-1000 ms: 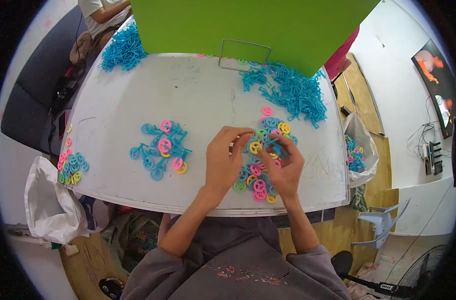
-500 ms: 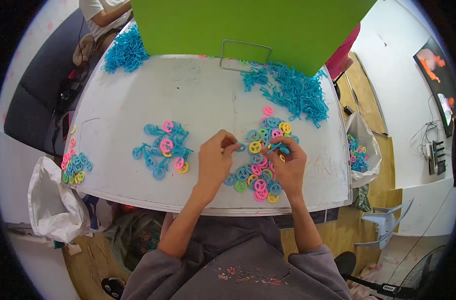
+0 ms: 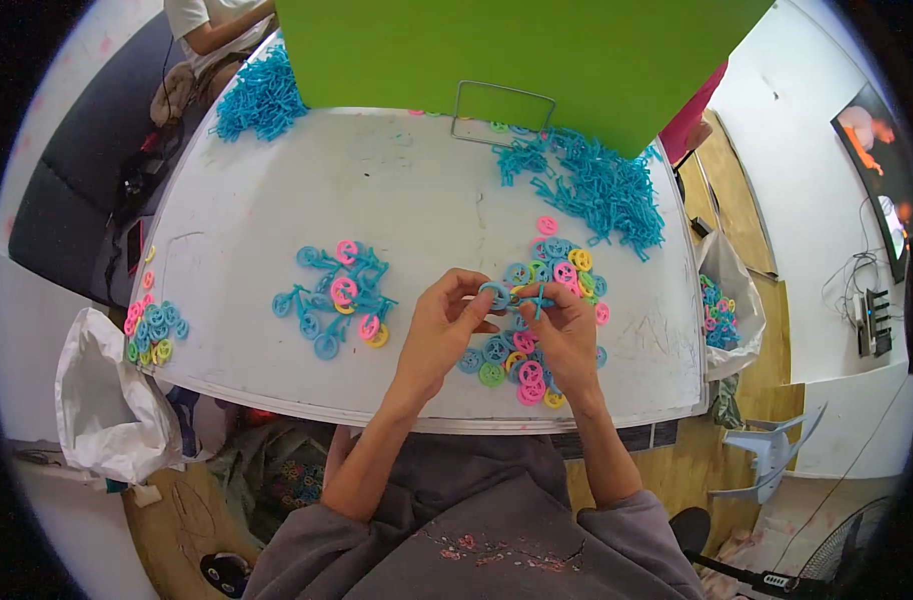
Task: Assembling and connecting colorful plastic toy gears on a workbench.
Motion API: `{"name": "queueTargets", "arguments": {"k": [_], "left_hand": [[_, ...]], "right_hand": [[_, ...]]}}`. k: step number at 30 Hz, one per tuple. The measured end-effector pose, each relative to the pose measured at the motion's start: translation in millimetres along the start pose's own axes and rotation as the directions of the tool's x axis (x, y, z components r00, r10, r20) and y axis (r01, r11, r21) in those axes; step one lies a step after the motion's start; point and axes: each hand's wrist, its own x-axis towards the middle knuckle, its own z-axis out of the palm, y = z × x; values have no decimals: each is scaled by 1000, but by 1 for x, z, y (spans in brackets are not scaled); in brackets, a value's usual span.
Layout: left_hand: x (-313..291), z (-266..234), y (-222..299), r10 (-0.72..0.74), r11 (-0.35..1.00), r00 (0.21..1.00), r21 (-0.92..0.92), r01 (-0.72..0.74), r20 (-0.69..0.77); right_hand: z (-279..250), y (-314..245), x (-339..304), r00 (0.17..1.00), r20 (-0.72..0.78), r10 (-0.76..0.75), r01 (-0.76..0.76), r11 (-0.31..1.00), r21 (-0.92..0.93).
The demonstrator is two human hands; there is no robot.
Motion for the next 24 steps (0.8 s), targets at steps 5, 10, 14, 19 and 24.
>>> {"name": "queueTargets", "arguments": {"k": [5,10,14,19,24], "left_hand": [[0,2,1,-39,999,999,2,39,-5],[5,1,-6,-43,996,997,70,48,-62],[10,1,-7,-14,996,997,87,20,-74],[11,0,-11,143,962,985,249,-116,-92],[4,18,-4,341,852,935,454,-261,-101]], "right_hand": [[3,4,0,995,12,-97,98,994,-56],[7,9,0,987,-14,-158,156,984,-81],[6,14,3,976,7,-219,214,944,-250],[13,1,1,993,-72,90,-92,995,-32],[24,-6,-3,993,-116,13,-14,1000,-10]]}}
